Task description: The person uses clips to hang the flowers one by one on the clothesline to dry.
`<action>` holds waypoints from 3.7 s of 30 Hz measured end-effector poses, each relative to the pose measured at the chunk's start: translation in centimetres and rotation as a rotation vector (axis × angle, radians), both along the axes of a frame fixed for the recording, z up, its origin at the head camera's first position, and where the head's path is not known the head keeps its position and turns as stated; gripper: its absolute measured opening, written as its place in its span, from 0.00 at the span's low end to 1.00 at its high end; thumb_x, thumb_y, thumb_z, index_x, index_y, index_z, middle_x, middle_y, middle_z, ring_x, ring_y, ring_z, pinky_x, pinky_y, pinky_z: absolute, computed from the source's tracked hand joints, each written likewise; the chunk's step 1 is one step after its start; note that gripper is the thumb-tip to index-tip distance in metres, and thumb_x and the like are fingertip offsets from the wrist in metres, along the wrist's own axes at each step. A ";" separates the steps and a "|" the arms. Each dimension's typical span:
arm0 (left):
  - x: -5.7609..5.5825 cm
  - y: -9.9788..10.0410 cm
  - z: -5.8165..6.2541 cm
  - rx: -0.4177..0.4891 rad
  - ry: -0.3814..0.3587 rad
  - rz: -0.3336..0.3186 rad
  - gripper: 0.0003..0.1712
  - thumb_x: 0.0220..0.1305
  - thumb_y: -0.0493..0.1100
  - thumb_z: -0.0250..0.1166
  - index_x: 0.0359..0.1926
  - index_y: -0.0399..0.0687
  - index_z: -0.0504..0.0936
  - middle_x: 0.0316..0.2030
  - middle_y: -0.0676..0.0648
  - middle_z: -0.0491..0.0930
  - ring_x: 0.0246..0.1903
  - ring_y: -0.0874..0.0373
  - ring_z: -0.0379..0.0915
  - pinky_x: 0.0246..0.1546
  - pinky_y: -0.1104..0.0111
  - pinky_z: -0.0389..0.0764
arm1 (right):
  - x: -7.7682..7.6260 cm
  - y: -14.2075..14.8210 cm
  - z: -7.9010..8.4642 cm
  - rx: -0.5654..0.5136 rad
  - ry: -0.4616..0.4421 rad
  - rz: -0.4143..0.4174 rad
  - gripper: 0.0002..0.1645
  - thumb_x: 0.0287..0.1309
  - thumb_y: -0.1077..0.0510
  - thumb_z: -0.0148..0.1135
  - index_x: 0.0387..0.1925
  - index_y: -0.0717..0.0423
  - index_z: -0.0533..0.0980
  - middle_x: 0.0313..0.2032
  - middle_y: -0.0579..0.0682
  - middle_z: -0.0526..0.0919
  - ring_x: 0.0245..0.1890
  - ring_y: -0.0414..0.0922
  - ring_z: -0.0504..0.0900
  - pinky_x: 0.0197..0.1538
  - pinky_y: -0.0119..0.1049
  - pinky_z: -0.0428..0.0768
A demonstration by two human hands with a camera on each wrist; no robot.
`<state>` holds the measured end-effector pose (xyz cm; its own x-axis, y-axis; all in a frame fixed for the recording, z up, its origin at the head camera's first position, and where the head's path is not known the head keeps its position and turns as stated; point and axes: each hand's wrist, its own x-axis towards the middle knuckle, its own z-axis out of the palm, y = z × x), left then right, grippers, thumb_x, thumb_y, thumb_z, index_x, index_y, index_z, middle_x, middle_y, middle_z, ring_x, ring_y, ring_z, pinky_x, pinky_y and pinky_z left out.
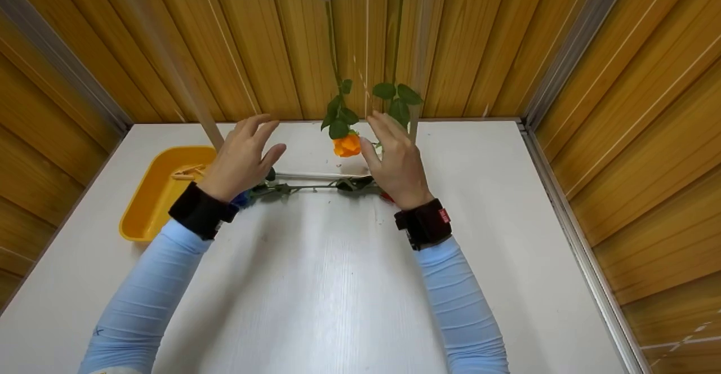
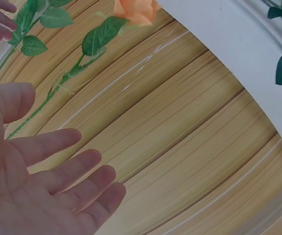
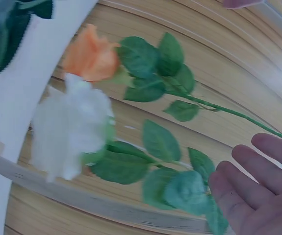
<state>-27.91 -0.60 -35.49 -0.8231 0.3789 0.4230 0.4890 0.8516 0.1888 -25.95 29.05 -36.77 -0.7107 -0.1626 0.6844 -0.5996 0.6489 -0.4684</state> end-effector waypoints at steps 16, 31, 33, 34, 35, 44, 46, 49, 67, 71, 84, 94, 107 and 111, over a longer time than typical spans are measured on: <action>4.1 -0.5 -5.4 0.083 0.003 0.045 0.34 0.78 0.56 0.56 0.73 0.36 0.70 0.76 0.34 0.61 0.75 0.37 0.56 0.76 0.44 0.55 | 2.4 -0.2 -5.7 0.221 -0.087 -0.049 0.36 0.70 0.52 0.66 0.72 0.65 0.68 0.75 0.62 0.66 0.77 0.61 0.59 0.77 0.57 0.58; 6.6 -0.3 -10.3 0.232 -0.043 0.090 0.35 0.77 0.56 0.58 0.72 0.35 0.70 0.75 0.32 0.61 0.75 0.33 0.55 0.73 0.38 0.56 | 4.4 -1.1 -9.3 0.159 -0.146 -0.042 0.37 0.69 0.53 0.67 0.72 0.67 0.67 0.74 0.65 0.65 0.77 0.63 0.58 0.76 0.62 0.55; 6.8 -0.2 -10.7 0.228 -0.062 0.103 0.36 0.77 0.57 0.58 0.72 0.36 0.70 0.76 0.33 0.61 0.75 0.33 0.54 0.73 0.37 0.56 | 4.6 -1.1 -9.7 0.156 -0.166 -0.049 0.37 0.69 0.53 0.66 0.72 0.67 0.67 0.75 0.64 0.65 0.77 0.63 0.58 0.77 0.62 0.55; 6.9 -0.2 -10.9 0.225 -0.075 0.107 0.36 0.77 0.57 0.57 0.72 0.36 0.70 0.76 0.33 0.61 0.76 0.34 0.53 0.73 0.37 0.56 | 4.7 -1.2 -9.9 0.154 -0.179 -0.052 0.37 0.70 0.53 0.66 0.72 0.67 0.67 0.75 0.64 0.65 0.77 0.62 0.58 0.77 0.61 0.54; 7.0 -0.2 -11.1 0.223 -0.087 0.108 0.36 0.77 0.57 0.58 0.72 0.36 0.70 0.76 0.33 0.60 0.76 0.34 0.52 0.73 0.37 0.56 | 4.8 -1.2 -10.1 0.152 -0.192 -0.056 0.37 0.70 0.52 0.66 0.72 0.67 0.67 0.75 0.63 0.64 0.77 0.62 0.58 0.77 0.60 0.54; 7.2 0.1 -11.9 0.199 -0.138 0.103 0.37 0.77 0.57 0.58 0.72 0.34 0.70 0.75 0.32 0.61 0.74 0.32 0.56 0.72 0.37 0.57 | 4.9 -1.9 -10.7 0.139 -0.233 -0.051 0.37 0.71 0.52 0.65 0.73 0.65 0.67 0.76 0.61 0.64 0.78 0.59 0.59 0.76 0.58 0.58; 7.2 0.1 -12.0 0.199 -0.152 0.110 0.36 0.77 0.58 0.58 0.72 0.35 0.70 0.75 0.32 0.61 0.74 0.32 0.56 0.71 0.36 0.58 | 4.9 -2.0 -10.7 0.143 -0.245 -0.051 0.37 0.71 0.51 0.65 0.73 0.64 0.67 0.76 0.61 0.64 0.78 0.58 0.58 0.76 0.58 0.59; 7.1 -0.1 -12.0 0.197 -0.172 0.122 0.36 0.77 0.58 0.57 0.73 0.36 0.70 0.75 0.32 0.61 0.74 0.32 0.55 0.71 0.36 0.58 | 4.8 -2.3 -10.8 0.157 -0.258 -0.053 0.37 0.71 0.50 0.65 0.73 0.64 0.67 0.76 0.61 0.64 0.78 0.58 0.58 0.76 0.57 0.59; 6.7 -3.8 -11.0 0.334 -0.286 0.247 0.36 0.78 0.54 0.58 0.75 0.36 0.66 0.76 0.31 0.59 0.75 0.34 0.54 0.75 0.43 0.55 | 3.6 -7.1 -11.6 -0.115 -0.298 0.218 0.29 0.71 0.58 0.63 0.68 0.67 0.73 0.69 0.63 0.74 0.71 0.58 0.71 0.71 0.54 0.69; 6.7 -4.7 -10.3 0.330 -0.323 0.288 0.37 0.79 0.54 0.57 0.76 0.35 0.64 0.77 0.32 0.56 0.77 0.37 0.51 0.76 0.45 0.53 | 2.7 -8.1 -11.1 -0.160 -0.303 0.286 0.27 0.71 0.60 0.63 0.66 0.69 0.74 0.66 0.65 0.76 0.67 0.59 0.75 0.68 0.54 0.73; 5.0 -8.3 -7.1 0.286 -0.364 0.340 0.33 0.78 0.51 0.59 0.73 0.34 0.68 0.68 0.30 0.68 0.63 0.34 0.69 0.67 0.42 0.69 | 0.6 -10.4 -8.5 -0.202 -0.378 0.399 0.21 0.71 0.63 0.63 0.61 0.69 0.78 0.56 0.64 0.83 0.52 0.56 0.86 0.57 0.43 0.84; 2.0 -11.9 -4.1 0.118 -0.586 0.369 0.34 0.82 0.52 0.49 0.69 0.24 0.67 0.63 0.25 0.69 0.58 0.32 0.71 0.66 0.42 0.71 | -0.1 -11.5 -7.7 -0.153 -0.413 0.418 0.21 0.72 0.61 0.60 0.61 0.68 0.78 0.56 0.65 0.83 0.53 0.58 0.85 0.55 0.49 0.84; -2.7 -14.3 -3.2 -0.022 -0.898 0.312 0.33 0.80 0.45 0.45 0.72 0.21 0.60 0.70 0.22 0.63 0.65 0.32 0.65 0.71 0.43 0.64 | -0.2 -12.5 -7.9 -0.122 -0.425 0.426 0.21 0.73 0.60 0.60 0.62 0.67 0.78 0.57 0.64 0.82 0.49 0.56 0.87 0.55 0.47 0.85; -3.6 -14.8 -4.3 0.018 -0.888 0.346 0.29 0.77 0.41 0.48 0.69 0.22 0.67 0.65 0.24 0.69 0.57 0.35 0.69 0.65 0.46 0.71 | 0.1 -13.0 -8.3 -0.128 -0.433 0.427 0.21 0.73 0.60 0.60 0.61 0.67 0.78 0.57 0.64 0.83 0.50 0.56 0.86 0.55 0.45 0.85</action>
<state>-31.54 -15.39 -39.75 -0.9118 0.0539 -0.4070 -0.1176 0.9155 0.3848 -25.86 16.03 -45.05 -0.8185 -0.4300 0.3811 -0.5319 0.3161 -0.7856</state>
